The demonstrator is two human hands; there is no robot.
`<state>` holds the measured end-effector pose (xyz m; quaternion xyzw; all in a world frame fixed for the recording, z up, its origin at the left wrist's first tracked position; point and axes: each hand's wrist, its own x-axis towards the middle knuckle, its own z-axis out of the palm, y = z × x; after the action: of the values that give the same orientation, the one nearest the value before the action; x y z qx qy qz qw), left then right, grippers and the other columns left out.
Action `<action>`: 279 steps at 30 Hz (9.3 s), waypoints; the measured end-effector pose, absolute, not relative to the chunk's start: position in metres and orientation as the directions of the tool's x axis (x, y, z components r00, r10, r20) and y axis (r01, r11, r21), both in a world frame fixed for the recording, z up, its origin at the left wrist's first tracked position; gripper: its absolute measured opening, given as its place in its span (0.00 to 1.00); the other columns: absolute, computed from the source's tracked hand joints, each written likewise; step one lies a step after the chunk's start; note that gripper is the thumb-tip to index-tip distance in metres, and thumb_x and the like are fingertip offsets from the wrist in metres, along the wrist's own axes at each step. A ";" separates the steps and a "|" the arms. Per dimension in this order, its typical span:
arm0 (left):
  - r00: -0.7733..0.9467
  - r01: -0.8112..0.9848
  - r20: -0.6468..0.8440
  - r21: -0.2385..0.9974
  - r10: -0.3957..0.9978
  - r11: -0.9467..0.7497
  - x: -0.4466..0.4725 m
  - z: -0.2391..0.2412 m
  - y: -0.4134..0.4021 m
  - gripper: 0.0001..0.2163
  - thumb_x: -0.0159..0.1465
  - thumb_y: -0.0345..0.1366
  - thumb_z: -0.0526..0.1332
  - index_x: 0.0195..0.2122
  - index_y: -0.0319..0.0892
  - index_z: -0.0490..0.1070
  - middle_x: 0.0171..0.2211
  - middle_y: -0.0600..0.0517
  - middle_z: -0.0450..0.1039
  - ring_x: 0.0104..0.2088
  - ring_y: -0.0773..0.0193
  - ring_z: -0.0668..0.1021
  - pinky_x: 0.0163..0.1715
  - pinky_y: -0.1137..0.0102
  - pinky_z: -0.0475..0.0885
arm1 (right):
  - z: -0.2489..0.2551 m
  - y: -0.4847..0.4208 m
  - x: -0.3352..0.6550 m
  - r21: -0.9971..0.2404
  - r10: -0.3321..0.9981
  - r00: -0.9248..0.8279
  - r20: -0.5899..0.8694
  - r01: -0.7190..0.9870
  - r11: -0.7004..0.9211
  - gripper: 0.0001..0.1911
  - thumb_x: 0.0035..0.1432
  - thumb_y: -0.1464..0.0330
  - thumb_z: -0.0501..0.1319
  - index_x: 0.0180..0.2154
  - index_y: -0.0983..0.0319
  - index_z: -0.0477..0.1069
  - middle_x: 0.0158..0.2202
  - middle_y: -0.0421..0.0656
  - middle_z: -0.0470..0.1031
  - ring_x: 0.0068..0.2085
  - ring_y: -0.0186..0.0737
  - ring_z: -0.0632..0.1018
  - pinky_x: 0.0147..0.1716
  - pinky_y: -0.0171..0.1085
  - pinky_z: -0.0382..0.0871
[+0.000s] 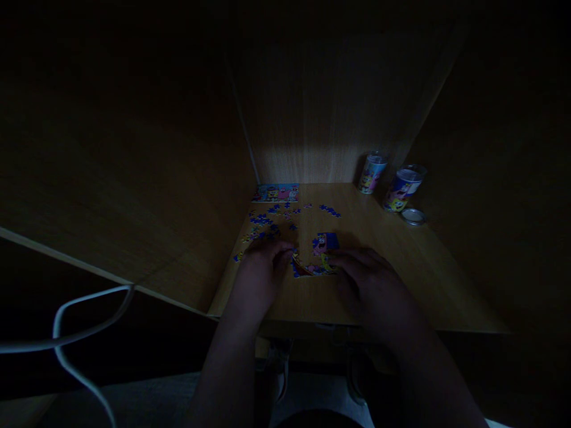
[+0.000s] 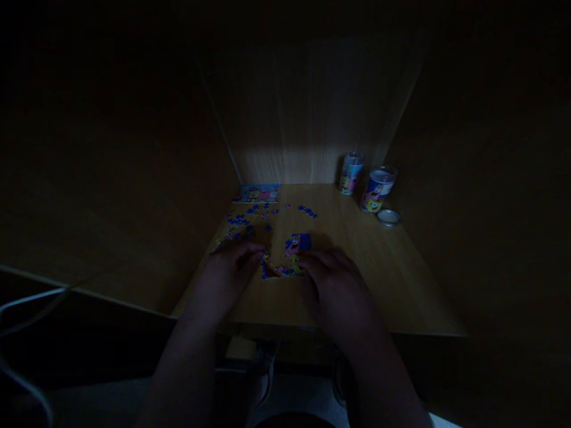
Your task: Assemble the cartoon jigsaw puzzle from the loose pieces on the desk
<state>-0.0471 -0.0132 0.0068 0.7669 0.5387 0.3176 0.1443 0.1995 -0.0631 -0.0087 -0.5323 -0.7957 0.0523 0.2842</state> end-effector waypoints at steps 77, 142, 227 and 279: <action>0.129 0.951 0.365 0.217 0.922 -0.219 -0.075 0.005 -0.027 0.10 0.75 0.36 0.61 0.49 0.40 0.80 0.52 0.40 0.80 0.51 0.44 0.79 0.53 0.52 0.77 | -0.011 -0.063 0.198 -0.372 0.876 -0.268 0.400 0.826 0.423 0.17 0.69 0.72 0.61 0.56 0.58 0.80 0.58 0.48 0.82 0.58 0.55 0.80 0.62 0.58 0.76; 0.042 0.548 0.152 0.823 0.987 -0.150 -0.080 0.010 -0.027 0.11 0.70 0.46 0.64 0.40 0.46 0.81 0.37 0.52 0.86 0.39 0.56 0.85 0.42 0.65 0.79 | -0.011 -0.062 0.200 -0.381 0.869 -0.268 0.416 0.816 0.434 0.18 0.67 0.73 0.61 0.55 0.56 0.80 0.57 0.47 0.83 0.56 0.53 0.81 0.60 0.58 0.76; 0.386 0.553 0.510 0.539 0.769 -0.635 -0.040 0.009 -0.038 0.04 0.76 0.33 0.65 0.49 0.49 0.78 0.43 0.52 0.82 0.45 0.56 0.81 0.49 0.59 0.74 | -0.003 -0.056 0.160 -0.924 0.967 -0.072 0.245 0.284 0.255 0.07 0.71 0.64 0.65 0.49 0.54 0.79 0.46 0.43 0.87 0.44 0.42 0.87 0.44 0.41 0.82; 0.548 0.618 0.375 0.421 0.748 -0.664 -0.064 0.003 -0.032 0.10 0.73 0.34 0.70 0.53 0.53 0.80 0.53 0.53 0.84 0.54 0.53 0.83 0.58 0.53 0.75 | -0.008 -0.052 0.163 -0.908 0.963 0.018 0.270 0.338 0.248 0.08 0.70 0.68 0.64 0.48 0.55 0.80 0.48 0.45 0.85 0.46 0.43 0.86 0.47 0.43 0.82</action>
<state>-0.0644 -0.0321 0.0026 0.8716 0.3916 0.2691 0.1204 0.1633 -0.0524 -0.0076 -0.5222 -0.6227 0.3211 0.4863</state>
